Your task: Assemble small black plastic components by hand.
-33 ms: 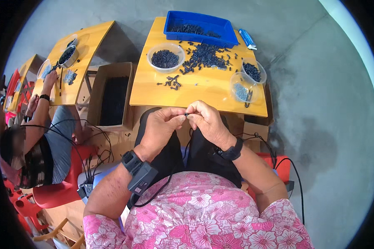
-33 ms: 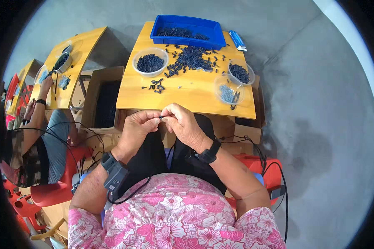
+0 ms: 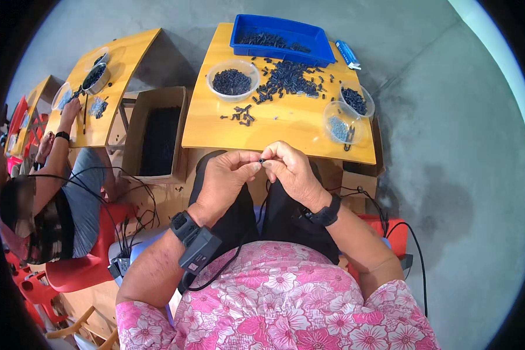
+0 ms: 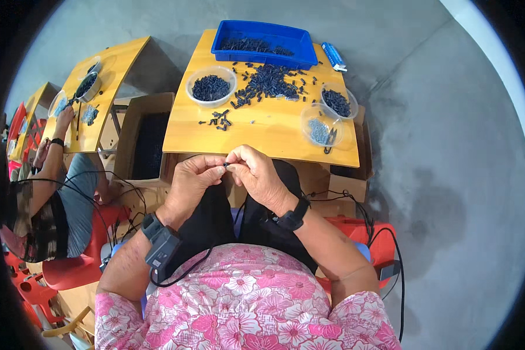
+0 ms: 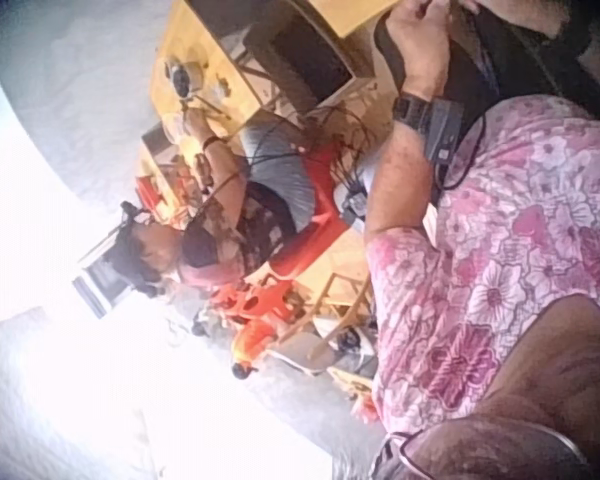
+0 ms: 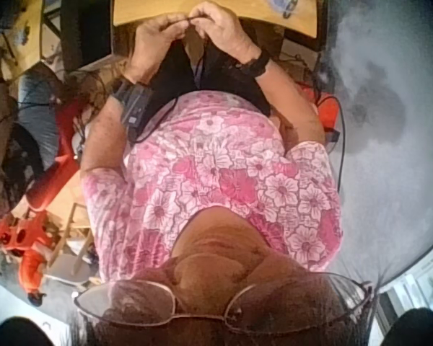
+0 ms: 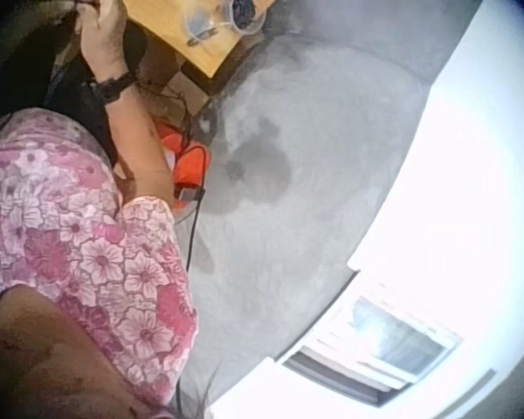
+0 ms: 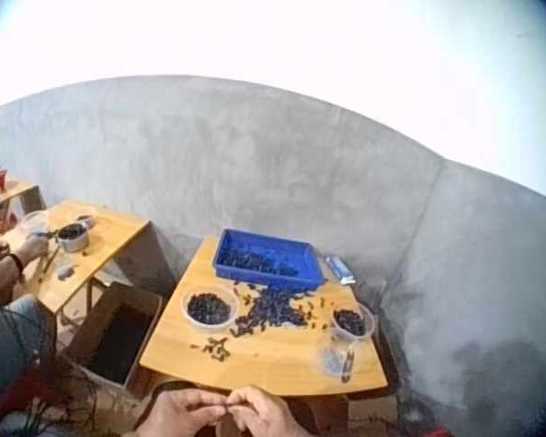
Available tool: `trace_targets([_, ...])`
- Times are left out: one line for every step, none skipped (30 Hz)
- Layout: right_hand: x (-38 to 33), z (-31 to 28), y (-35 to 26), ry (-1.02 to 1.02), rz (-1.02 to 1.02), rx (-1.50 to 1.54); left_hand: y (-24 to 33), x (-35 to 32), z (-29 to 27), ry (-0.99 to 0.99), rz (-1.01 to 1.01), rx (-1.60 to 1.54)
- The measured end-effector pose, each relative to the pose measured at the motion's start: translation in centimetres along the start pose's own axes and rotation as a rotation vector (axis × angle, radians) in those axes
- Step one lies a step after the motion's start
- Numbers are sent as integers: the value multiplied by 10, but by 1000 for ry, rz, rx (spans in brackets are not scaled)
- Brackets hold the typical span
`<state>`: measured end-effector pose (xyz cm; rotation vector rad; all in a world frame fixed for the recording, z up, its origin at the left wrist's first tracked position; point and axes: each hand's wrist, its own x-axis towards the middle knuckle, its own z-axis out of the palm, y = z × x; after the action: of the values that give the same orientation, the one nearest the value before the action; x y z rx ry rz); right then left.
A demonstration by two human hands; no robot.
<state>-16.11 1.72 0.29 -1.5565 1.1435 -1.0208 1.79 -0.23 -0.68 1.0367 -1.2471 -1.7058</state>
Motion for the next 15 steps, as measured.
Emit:
trace_targets([-1, 3, 1, 34, 0, 58, 0, 0, 0, 6, 11, 15])
trace_targets([-2, 5, 2, 67, -1, 118, 0, -1, -1, 13, 23, 32])
trace_targets([-3, 6, 3, 64, 0, 120, -2, -1, -1, 16, 21, 33])
trace_targets([-4, 6, 5, 80, -18, 155, -4, -1, -1, 13, 2, 6])
trace_targets([-4, 6, 6, 100, -36, 187, -5, -1, -1, 7, -17, -21])
trace_targets([-5, 4, 8, 103, -35, 188, -6, 0, 0, 5, -18, -19])
trace_targets([-5, 2, 9, 96, -44, 186, -7, 1, -1, -25, -6, -38])
trace_targets([-6, 0, 9, 92, -52, 184, -8, 2, -2, -58, 6, -56])
trace_targets([-6, -1, 8, 99, -52, 184, -8, 2, -3, -65, 5, -54])
trace_targets([-6, 1, 4, 92, -23, 235, -8, 2, -4, -112, 1, -92])
trace_targets([-4, 0, 0, 86, 4, 282, -8, 4, -5, -162, 0, -131])
trace_targets([-4, 2, -4, 122, 19, 352, -7, 5, -5, -173, 2, -131])
trace_targets([-2, 0, -5, 106, -56, 206, -4, 5, -5, -191, 1, -166])
trace_targets([-2, -2, -7, 88, -128, 61, -2, 2, -6, -206, -3, -201])
trace_targets([-1, -2, -13, 103, -144, 29, -2, 3, -9, -234, -3, -192])
